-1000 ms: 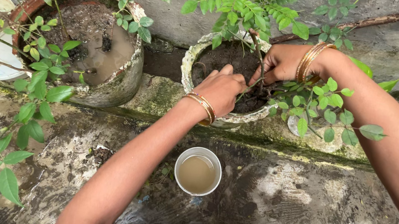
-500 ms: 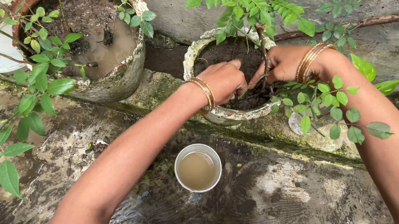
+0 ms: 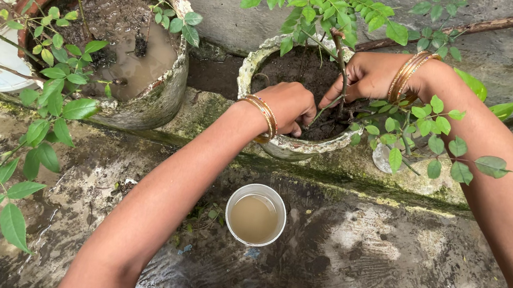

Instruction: The person washes a plastic cup in a bucket of water and then uses their hands to press soil and arrange small plants in several plant pots on the ground.

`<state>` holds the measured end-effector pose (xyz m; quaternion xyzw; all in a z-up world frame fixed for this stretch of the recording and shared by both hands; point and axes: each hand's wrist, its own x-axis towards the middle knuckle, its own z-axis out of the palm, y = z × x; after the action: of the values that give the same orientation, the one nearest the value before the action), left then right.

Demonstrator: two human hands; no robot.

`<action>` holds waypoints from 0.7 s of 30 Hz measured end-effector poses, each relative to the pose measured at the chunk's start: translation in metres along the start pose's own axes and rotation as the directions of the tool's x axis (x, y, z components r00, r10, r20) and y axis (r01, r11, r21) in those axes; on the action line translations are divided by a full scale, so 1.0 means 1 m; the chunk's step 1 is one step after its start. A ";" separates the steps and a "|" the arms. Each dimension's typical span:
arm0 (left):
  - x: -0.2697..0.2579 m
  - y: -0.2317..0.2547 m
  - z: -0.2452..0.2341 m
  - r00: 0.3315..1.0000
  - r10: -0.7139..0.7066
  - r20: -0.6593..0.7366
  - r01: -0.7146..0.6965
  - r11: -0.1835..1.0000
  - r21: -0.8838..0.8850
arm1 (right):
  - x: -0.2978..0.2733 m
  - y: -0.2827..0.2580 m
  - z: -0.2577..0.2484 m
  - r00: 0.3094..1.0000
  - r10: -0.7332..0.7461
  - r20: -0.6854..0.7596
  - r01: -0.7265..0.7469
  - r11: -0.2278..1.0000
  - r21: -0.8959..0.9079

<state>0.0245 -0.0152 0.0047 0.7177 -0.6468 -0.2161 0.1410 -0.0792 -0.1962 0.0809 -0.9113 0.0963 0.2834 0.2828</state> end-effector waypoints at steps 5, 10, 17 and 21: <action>0.009 -0.010 0.007 0.997 0.077 -0.018 -0.077 0.997 -0.026 | -0.007 -0.009 -0.002 0.999 -0.026 -0.023 0.026 1.000 0.006; 0.008 -0.027 0.004 0.990 0.135 0.029 -0.132 0.987 -0.095 | -0.018 -0.009 -0.011 0.990 -0.115 -0.087 0.116 0.993 0.013; -0.001 -0.028 0.004 0.994 0.079 -0.073 -0.088 0.988 -0.131 | -0.022 -0.009 -0.012 0.990 -0.101 -0.102 0.104 0.994 0.027; 0.004 -0.021 0.011 0.968 0.205 -0.143 -0.212 0.976 -0.041 | -0.019 -0.013 -0.009 0.991 -0.111 -0.076 0.118 0.989 0.091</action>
<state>0.0375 -0.0160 -0.0154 0.6548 -0.7011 -0.1678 0.2272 -0.0868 -0.1905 0.1037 -0.9103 0.0671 0.2293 0.3381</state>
